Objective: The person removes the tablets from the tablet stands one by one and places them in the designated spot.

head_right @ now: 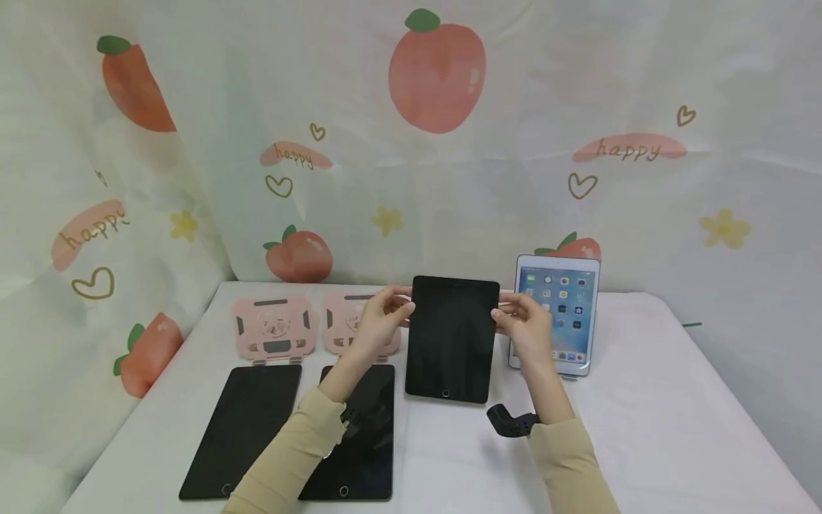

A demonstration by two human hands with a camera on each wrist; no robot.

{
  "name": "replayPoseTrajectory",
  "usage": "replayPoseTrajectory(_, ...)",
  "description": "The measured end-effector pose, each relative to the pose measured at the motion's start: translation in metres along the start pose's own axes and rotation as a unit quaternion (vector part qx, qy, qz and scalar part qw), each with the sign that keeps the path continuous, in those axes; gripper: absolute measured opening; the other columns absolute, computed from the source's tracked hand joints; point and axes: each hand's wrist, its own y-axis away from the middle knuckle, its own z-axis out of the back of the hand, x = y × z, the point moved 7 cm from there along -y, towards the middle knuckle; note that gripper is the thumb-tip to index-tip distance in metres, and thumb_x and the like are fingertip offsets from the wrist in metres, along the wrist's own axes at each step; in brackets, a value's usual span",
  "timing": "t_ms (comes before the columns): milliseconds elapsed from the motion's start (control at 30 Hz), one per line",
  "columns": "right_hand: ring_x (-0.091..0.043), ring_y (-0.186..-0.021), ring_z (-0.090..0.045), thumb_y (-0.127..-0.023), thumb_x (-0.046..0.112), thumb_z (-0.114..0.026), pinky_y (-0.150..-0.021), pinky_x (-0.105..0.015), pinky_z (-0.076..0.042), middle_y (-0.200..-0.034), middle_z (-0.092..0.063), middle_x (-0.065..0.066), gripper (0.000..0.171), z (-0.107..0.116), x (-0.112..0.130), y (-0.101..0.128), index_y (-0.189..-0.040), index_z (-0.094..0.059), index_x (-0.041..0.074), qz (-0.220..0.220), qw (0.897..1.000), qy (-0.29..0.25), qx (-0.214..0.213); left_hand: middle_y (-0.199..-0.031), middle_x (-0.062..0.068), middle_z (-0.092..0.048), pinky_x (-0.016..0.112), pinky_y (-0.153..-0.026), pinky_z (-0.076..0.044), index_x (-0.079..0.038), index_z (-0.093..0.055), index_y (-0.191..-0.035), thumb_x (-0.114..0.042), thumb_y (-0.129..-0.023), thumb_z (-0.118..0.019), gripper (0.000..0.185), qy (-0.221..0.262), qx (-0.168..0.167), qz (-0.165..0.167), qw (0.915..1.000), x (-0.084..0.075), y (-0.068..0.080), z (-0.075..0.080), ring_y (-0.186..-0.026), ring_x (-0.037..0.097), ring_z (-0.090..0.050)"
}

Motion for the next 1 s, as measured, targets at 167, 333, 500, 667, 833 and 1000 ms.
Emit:
replayPoseTrajectory(167, 0.001, -0.070, -0.061, -0.092, 0.015, -0.064, -0.068, -0.015, -0.054, -0.082, -0.061, 0.013, 0.039, 0.003, -0.002, 0.009, -0.127, -0.054, 0.000, -0.009, 1.000, 0.024, 0.015, -0.097, 0.019, -0.063, 0.029, -0.069, -0.059, -0.004, -0.064, -0.112, -0.007, -0.090, -0.064, 0.022, 0.004, 0.001, 0.007, 1.0000, 0.006, 0.010, -0.001, -0.074, 0.011, -0.060)
replayPoseTrajectory(333, 0.001, -0.068, -0.061, -0.092, 0.015, -0.064, -0.067, -0.016, -0.055, -0.081, -0.063, 0.013, 0.039, 0.007, -0.004, 0.016, -0.126, -0.055, 0.000, -0.015, 0.999, 0.040, 0.021, -0.095, 0.017, -0.064, 0.027, -0.068, -0.058, -0.006, -0.064, -0.111, -0.007, -0.090, -0.064, 0.021, 0.014, -0.002, 0.030, 0.9994, 0.014, 0.019, -0.004, -0.073, 0.009, -0.060)
replayPoseTrajectory(500, 0.001, -0.068, -0.061, -0.091, 0.013, -0.064, -0.067, -0.019, -0.056, -0.081, -0.063, 0.010, 0.039, 0.006, -0.007, 0.022, -0.125, -0.054, -0.004, -0.013, 0.998, 0.041, 0.045, -0.095, 0.019, -0.064, 0.030, -0.068, -0.059, -0.005, -0.065, -0.110, -0.005, -0.089, -0.065, 0.022, 0.035, -0.004, 0.056, 0.9978, 0.020, 0.030, -0.004, -0.071, 0.010, -0.060)
replayPoseTrajectory(667, 0.001, -0.069, -0.062, -0.090, 0.013, -0.064, -0.066, -0.020, -0.057, -0.081, -0.064, 0.008, 0.041, 0.004, -0.011, 0.030, -0.126, -0.053, -0.005, -0.019, 0.996, 0.051, 0.067, -0.092, 0.015, -0.062, 0.033, -0.068, -0.059, -0.002, -0.063, -0.113, -0.004, -0.089, -0.065, 0.024, 0.051, 0.007, 0.079, 0.9956, 0.025, 0.040, -0.004, -0.070, 0.010, -0.059)
replayPoseTrajectory(833, 0.000, -0.071, -0.063, -0.090, 0.011, -0.064, -0.067, -0.021, -0.057, -0.076, -0.061, 0.014, 0.042, 0.001, -0.017, 0.036, -0.126, -0.051, -0.006, -0.030, 0.995, 0.041, 0.090, -0.087, 0.009, -0.061, 0.033, -0.067, -0.059, 0.001, -0.063, -0.112, -0.001, -0.088, -0.064, 0.024, 0.066, 0.017, 0.088, 0.9937, 0.031, 0.045, -0.002, -0.067, 0.009, -0.061)
replayPoseTrajectory(1000, -0.003, -0.068, -0.064, -0.089, 0.006, -0.063, -0.067, -0.024, -0.058, -0.072, -0.060, 0.017, 0.040, -0.001, -0.024, 0.038, -0.124, -0.050, -0.008, -0.041, 0.993, 0.023, 0.110, -0.084, 0.005, -0.059, 0.032, -0.066, -0.059, 0.003, -0.061, -0.112, 0.000, -0.087, -0.063, 0.025, 0.076, 0.033, 0.108, 0.9907, 0.037, 0.051, -0.002, -0.066, 0.009, -0.062)
